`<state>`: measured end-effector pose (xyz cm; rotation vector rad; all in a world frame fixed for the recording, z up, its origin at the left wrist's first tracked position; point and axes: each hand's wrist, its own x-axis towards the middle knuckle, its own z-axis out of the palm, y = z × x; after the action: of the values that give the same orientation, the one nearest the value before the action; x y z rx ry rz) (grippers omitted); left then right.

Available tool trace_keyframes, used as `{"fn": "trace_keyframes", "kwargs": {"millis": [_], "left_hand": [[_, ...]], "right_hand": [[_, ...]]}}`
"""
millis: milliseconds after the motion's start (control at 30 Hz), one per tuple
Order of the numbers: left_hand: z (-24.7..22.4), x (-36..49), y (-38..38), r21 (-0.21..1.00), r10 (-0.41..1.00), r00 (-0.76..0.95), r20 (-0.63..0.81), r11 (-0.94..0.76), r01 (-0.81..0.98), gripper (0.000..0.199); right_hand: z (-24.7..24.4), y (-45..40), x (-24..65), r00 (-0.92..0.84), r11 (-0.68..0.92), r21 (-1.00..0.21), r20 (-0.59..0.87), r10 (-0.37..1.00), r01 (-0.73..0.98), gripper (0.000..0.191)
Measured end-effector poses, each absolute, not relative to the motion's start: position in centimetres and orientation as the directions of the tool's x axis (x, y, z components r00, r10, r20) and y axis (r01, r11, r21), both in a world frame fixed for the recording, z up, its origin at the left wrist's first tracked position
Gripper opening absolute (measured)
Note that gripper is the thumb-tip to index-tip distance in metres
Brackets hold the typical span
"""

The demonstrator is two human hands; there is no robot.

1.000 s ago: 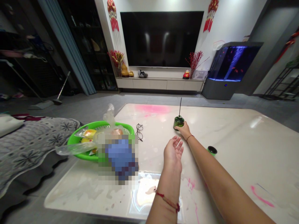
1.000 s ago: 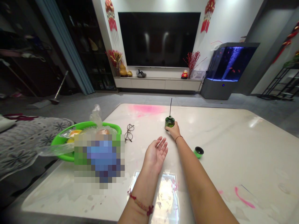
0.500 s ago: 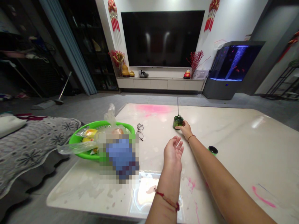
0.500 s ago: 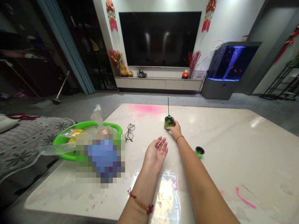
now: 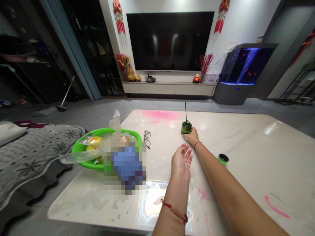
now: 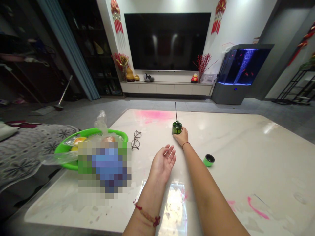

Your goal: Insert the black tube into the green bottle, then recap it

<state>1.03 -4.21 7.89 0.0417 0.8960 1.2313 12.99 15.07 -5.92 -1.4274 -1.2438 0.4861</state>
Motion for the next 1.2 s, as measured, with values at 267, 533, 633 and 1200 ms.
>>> {"fn": "trace_keyframes", "kwargs": {"millis": [267, 533, 633, 1200], "left_hand": [[8.1, 1.1, -4.2, 0.494, 0.833, 0.048, -0.551, 0.372, -0.786, 0.009], [8.0, 1.0, -4.1, 0.493, 0.828, 0.049, -0.558, 0.378, -0.784, 0.011], [7.9, 1.0, -4.0, 0.485, 0.826, 0.052, -0.561, 0.379, -0.788, 0.01], [8.1, 0.9, -4.1, 0.471, 0.822, 0.031, -0.569, 0.357, -0.807, 0.008]], "right_hand": [[-5.5, 15.1, 12.1, 0.446, 0.019, -0.819, 0.331, 0.832, 0.573, 0.059], [-5.8, 15.2, 12.5, 0.428, 0.055, -0.827, 0.345, 0.835, 0.559, 0.056], [-5.9, 15.2, 12.8, 0.412, 0.073, -0.835, 0.342, 0.844, 0.545, 0.054], [-6.2, 15.3, 13.4, 0.305, 0.09, -0.882, 0.253, 0.918, 0.463, 0.059]]}}
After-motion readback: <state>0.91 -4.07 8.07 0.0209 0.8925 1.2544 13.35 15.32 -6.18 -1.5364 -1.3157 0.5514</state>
